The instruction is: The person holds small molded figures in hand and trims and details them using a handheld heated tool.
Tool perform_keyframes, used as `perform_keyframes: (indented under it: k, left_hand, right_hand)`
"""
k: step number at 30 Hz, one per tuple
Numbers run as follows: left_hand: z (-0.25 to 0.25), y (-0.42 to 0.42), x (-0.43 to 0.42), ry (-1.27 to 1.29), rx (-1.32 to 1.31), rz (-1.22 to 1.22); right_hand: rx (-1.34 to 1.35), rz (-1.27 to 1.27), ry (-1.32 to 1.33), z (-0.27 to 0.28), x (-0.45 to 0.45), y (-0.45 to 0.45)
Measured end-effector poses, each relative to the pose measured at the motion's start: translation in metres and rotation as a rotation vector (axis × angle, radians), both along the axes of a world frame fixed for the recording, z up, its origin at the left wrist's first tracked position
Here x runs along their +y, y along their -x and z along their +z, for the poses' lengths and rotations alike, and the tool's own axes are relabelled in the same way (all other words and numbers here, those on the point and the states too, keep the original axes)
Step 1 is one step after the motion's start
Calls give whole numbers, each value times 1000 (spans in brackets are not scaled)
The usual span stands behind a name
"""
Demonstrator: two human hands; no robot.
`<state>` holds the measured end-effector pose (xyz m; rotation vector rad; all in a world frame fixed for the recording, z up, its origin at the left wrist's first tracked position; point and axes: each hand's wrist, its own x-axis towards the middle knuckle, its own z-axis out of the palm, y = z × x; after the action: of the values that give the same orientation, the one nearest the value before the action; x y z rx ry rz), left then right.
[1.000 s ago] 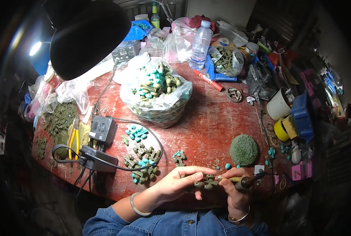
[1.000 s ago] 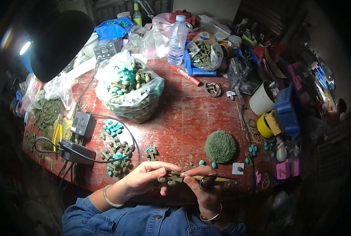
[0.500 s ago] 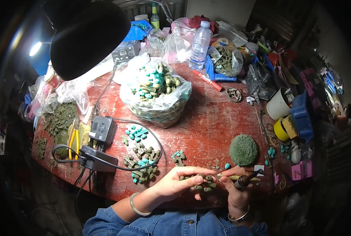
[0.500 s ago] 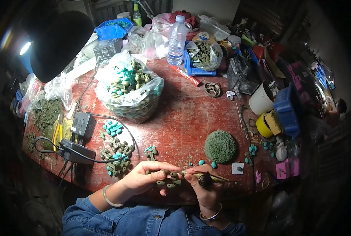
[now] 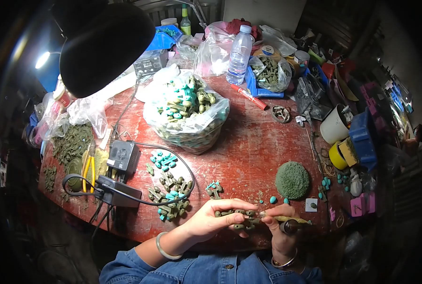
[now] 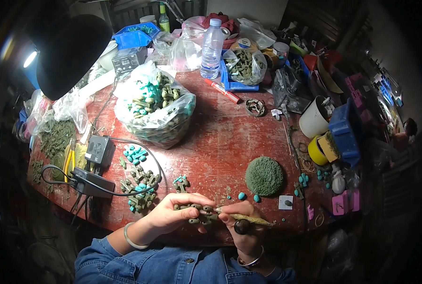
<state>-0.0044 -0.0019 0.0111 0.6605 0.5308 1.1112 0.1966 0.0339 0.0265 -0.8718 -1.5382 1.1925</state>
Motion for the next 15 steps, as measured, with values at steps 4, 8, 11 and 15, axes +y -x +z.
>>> perform_keyframes:
  k: [4,8,11,15]
  left_hand:
    - [-4,-1,0,-32,10,36]
    - [-4,-1,0,-27,27,69]
    - [0,-3,0,-50,19,69]
    - [-1,-2,0,-81,91,69]
  right_hand:
    - [4,51,-31,3,0,1]
    - [-46,-32,-1,3,-3,7]
    - [-108,-102,-64,0,1,7]
    - [-68,-101,-25,2,-3,6]
